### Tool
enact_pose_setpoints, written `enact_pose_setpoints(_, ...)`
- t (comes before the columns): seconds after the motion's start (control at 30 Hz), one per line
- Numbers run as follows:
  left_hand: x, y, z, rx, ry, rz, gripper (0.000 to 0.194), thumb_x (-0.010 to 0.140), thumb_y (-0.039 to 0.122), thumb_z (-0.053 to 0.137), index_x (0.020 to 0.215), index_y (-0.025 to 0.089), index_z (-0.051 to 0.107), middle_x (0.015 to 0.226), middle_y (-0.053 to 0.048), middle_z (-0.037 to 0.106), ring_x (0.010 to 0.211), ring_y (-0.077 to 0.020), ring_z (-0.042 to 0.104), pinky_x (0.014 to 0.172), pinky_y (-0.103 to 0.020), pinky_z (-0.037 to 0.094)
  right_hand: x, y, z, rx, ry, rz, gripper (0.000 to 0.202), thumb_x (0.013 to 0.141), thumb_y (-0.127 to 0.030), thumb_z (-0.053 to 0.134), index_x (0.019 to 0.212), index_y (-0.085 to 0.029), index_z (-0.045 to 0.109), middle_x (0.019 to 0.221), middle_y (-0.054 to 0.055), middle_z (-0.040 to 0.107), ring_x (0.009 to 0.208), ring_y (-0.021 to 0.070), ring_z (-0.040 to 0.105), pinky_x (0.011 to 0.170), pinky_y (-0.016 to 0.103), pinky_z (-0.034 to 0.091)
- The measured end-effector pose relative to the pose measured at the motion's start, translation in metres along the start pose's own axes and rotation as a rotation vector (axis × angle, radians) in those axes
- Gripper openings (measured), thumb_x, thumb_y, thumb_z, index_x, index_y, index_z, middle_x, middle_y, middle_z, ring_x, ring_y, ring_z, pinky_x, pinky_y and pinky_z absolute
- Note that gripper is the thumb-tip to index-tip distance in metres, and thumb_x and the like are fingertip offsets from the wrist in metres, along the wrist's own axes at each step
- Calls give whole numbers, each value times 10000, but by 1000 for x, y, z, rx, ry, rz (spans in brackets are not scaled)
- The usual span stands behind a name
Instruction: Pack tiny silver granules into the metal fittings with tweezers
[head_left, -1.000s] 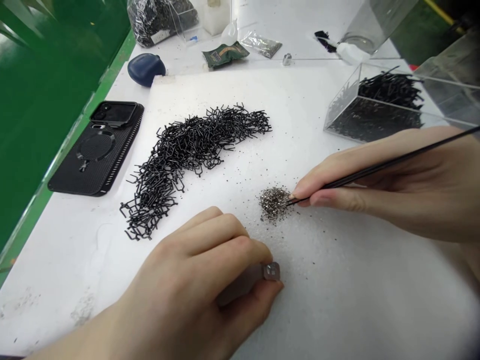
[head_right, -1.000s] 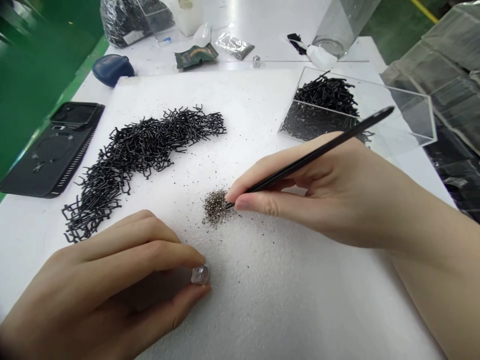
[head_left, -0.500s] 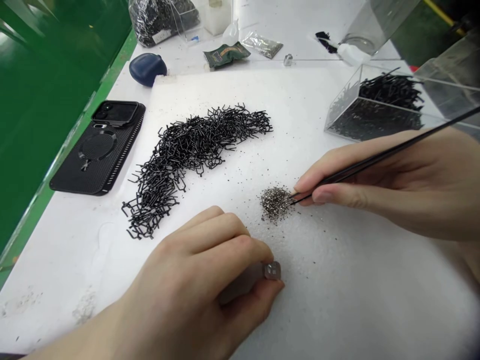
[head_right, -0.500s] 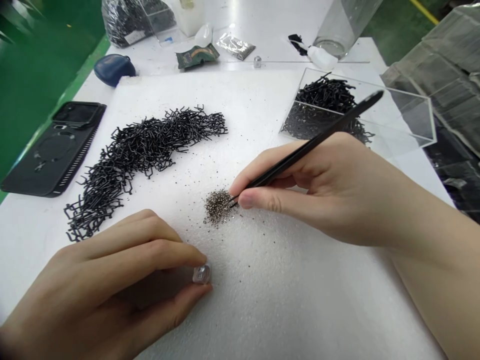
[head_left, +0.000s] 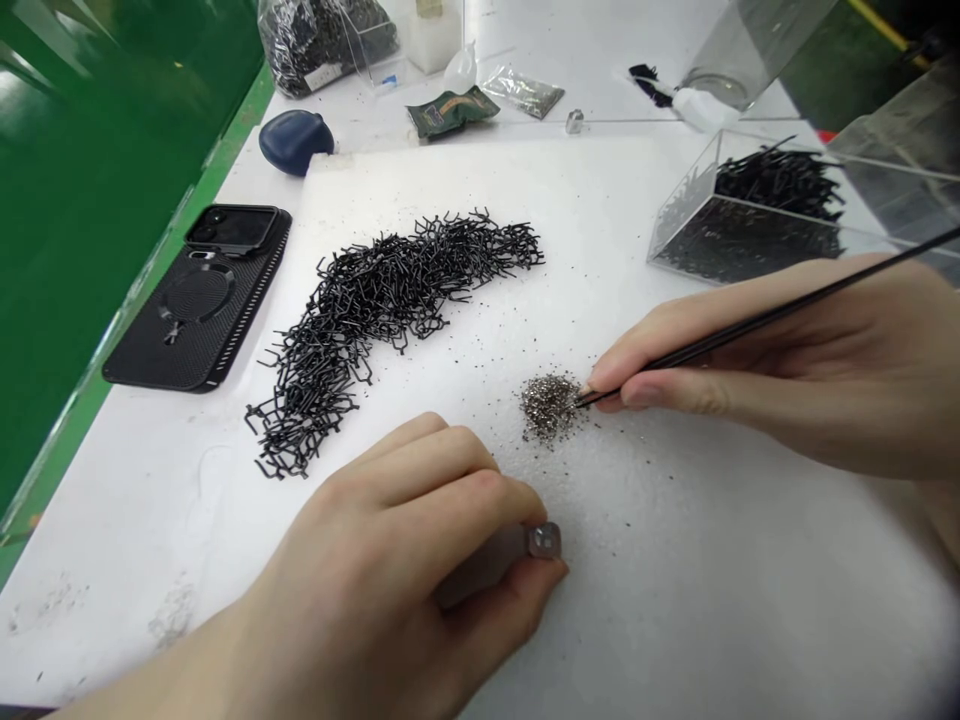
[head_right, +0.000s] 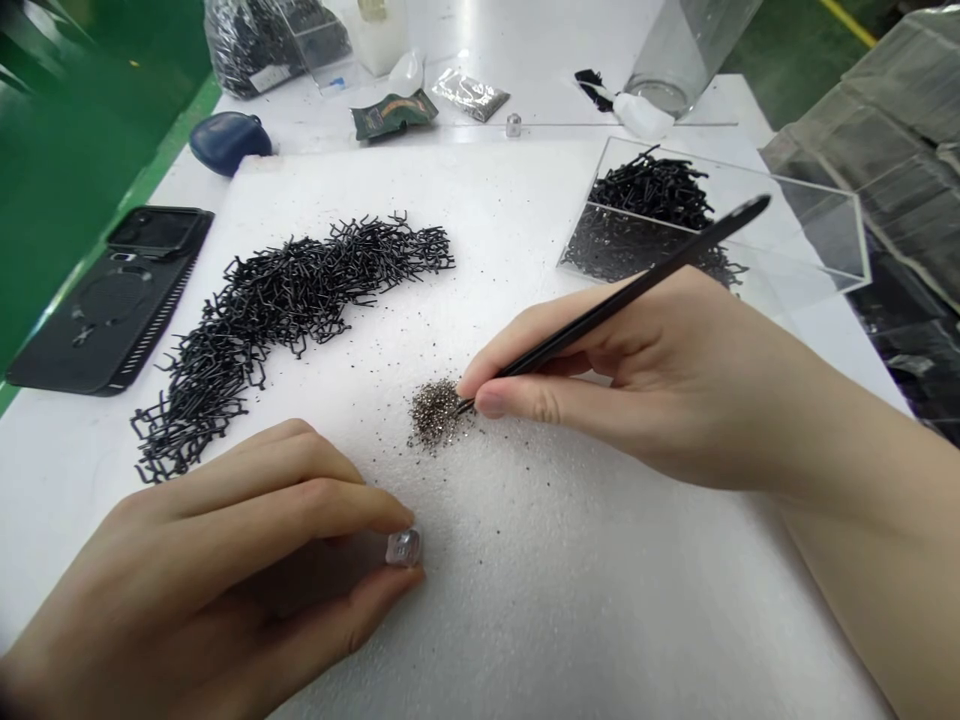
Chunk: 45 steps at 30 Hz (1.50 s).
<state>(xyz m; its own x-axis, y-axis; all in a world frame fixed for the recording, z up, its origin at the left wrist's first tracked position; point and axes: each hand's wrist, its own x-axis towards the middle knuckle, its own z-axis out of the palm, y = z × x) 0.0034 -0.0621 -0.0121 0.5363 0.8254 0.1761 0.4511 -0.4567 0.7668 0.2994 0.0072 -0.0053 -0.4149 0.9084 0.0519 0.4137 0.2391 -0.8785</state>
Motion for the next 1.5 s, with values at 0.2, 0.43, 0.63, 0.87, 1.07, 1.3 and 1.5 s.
enact_pose_setpoints(0.2, 0, -1, 0, -6, 4, 4, 169, 1045, 94, 809, 1078, 255, 847, 896, 42, 773, 841, -122, 760, 775, -204, 631, 1, 0, 0, -6, -14, 9, 75, 989, -481, 1020, 973, -411, 999, 997, -6, 963, 881, 291, 922, 742, 422, 781)
enact_pose_setpoints(0.43, -3, -1, 0, -8, 9, 3, 171, 1043, 94, 809, 1091, 252, 852, 917, 42, 782, 845, -115, 758, 774, -195, 625, 3, 0, -3, 19, -49, 19, 65, 999, -454, 992, 991, -389, 994, 944, -9, 955, 833, 270, 915, 745, 398, 777)
enact_pose_setpoints(0.63, 1, -2, 1, -5, -1, 4, 171, 1030, 81, 815, 1067, 244, 855, 891, 42, 770, 837, -112, 753, 779, -194, 620, 1, -1, -2, -7, -36, 13, 25, 1005, -429, 986, 994, -407, 992, 980, -9, 961, 867, 287, 924, 773, 424, 792)
enact_pose_setpoints(0.87, -1, -1, 1, -8, 9, 11, 166, 1041, 84, 806, 1063, 243, 848, 889, 44, 769, 817, -116, 740, 762, -215, 609, 1, 3, -1, -5, -12, 1, 19, 990, -438, 1011, 1000, -426, 1001, 1007, -36, 968, 894, 258, 930, 780, 369, 789)
enact_pose_setpoints(1.07, -1, -2, 3, -16, 20, 15, 167, 1052, 85, 791, 1070, 241, 845, 899, 48, 760, 823, -103, 726, 770, -199, 596, 0, 3, -2, -3, -15, -11, 31, 987, -465, 1023, 1009, -451, 1006, 1024, -62, 971, 916, 239, 933, 788, 325, 780)
enact_pose_setpoints(1.3, -3, -2, 4, -21, 38, 26, 168, 1049, 83, 800, 1070, 239, 859, 896, 44, 757, 826, -103, 729, 764, -183, 599, 1, 4, -2, 26, -28, -1, 77, 986, -512, 1026, 996, -438, 1008, 992, -31, 966, 884, 256, 926, 763, 359, 778)
enact_pose_setpoints(1.5, -4, -2, 8, 7, 149, -19, 152, 1054, 96, 828, 1062, 237, 887, 919, 46, 765, 784, -65, 722, 702, -137, 564, -1, 3, -1, 41, -12, 0, 186, 986, -578, 1020, 1053, -405, 1010, 985, 13, 952, 886, 297, 919, 774, 436, 775)
